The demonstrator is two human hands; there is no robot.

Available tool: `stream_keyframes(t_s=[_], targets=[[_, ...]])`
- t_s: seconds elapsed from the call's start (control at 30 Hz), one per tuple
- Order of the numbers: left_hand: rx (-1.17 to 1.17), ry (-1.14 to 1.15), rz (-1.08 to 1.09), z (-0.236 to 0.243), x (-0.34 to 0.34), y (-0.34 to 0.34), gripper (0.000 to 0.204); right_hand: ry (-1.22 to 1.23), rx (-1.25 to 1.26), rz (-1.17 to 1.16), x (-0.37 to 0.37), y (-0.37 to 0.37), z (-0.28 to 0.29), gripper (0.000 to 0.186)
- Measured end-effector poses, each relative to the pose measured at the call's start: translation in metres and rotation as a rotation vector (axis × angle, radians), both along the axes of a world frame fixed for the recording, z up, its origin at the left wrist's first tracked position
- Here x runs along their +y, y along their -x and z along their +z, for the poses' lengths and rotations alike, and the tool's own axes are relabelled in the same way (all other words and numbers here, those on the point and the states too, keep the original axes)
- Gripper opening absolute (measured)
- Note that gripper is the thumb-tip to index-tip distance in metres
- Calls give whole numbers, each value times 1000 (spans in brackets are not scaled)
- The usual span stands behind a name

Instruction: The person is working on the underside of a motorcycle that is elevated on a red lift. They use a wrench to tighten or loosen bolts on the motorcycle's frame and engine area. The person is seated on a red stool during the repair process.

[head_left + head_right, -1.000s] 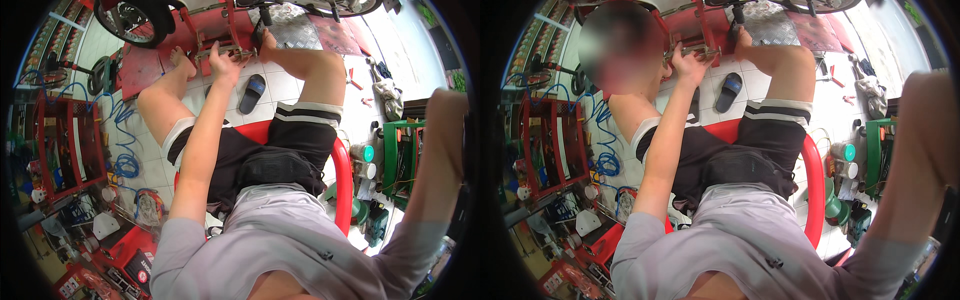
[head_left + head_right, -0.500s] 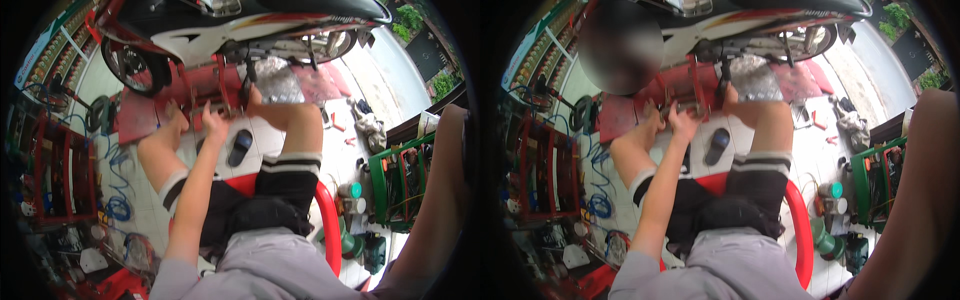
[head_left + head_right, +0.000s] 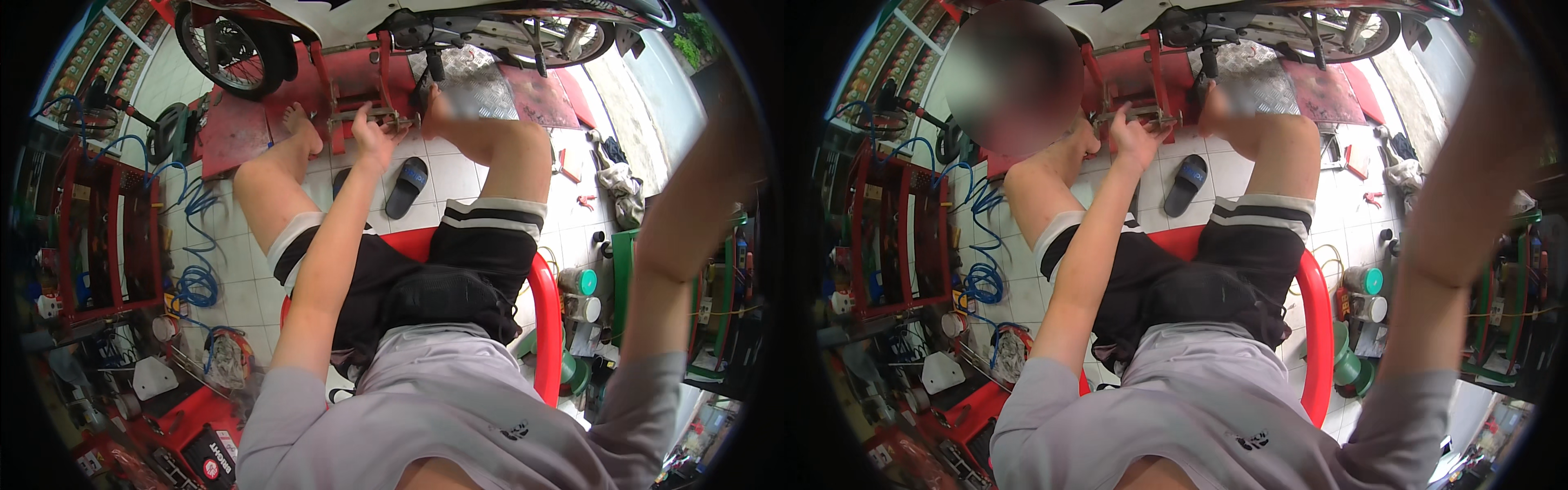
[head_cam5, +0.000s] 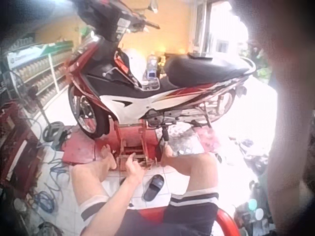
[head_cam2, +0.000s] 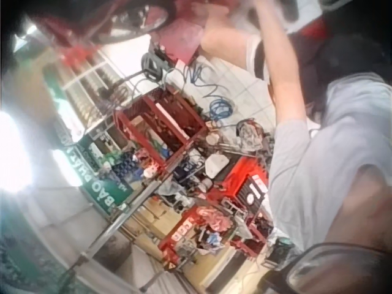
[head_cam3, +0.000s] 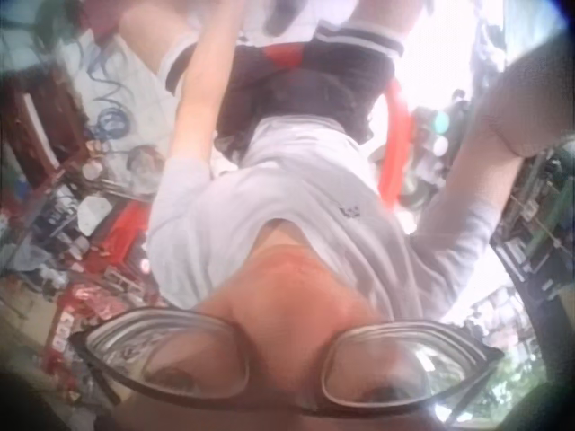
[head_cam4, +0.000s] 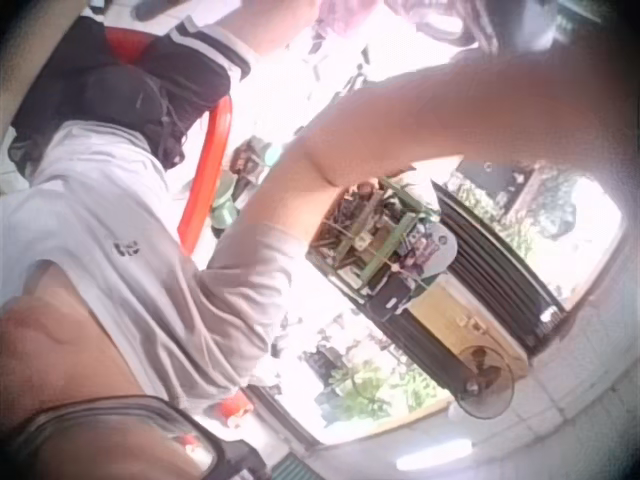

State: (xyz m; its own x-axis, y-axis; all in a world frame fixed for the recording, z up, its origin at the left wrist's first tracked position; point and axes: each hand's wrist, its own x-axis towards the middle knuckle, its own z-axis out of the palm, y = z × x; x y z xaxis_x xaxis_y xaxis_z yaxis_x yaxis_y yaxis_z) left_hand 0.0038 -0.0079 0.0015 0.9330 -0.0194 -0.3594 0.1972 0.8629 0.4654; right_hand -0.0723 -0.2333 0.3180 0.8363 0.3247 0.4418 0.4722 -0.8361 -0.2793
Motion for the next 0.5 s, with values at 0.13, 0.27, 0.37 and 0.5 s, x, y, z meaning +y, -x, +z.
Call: stream_keyframes(t_s=[0.13,0.27,0.37,0.5], targets=[[-146,11,29,-26,4,-5,32,-149,285,86,62,-30,-92,30],[-230,-66,62,-26,-9,2,15,-915,940,336,38,-99,-281,29],[-264,-235,100,-23,-10,9,18,-939,916,237,61,-97,-298,37],[-269,-320,69,-16,-13,11,11,-1001,1008,297,59,-102,-300,40]])
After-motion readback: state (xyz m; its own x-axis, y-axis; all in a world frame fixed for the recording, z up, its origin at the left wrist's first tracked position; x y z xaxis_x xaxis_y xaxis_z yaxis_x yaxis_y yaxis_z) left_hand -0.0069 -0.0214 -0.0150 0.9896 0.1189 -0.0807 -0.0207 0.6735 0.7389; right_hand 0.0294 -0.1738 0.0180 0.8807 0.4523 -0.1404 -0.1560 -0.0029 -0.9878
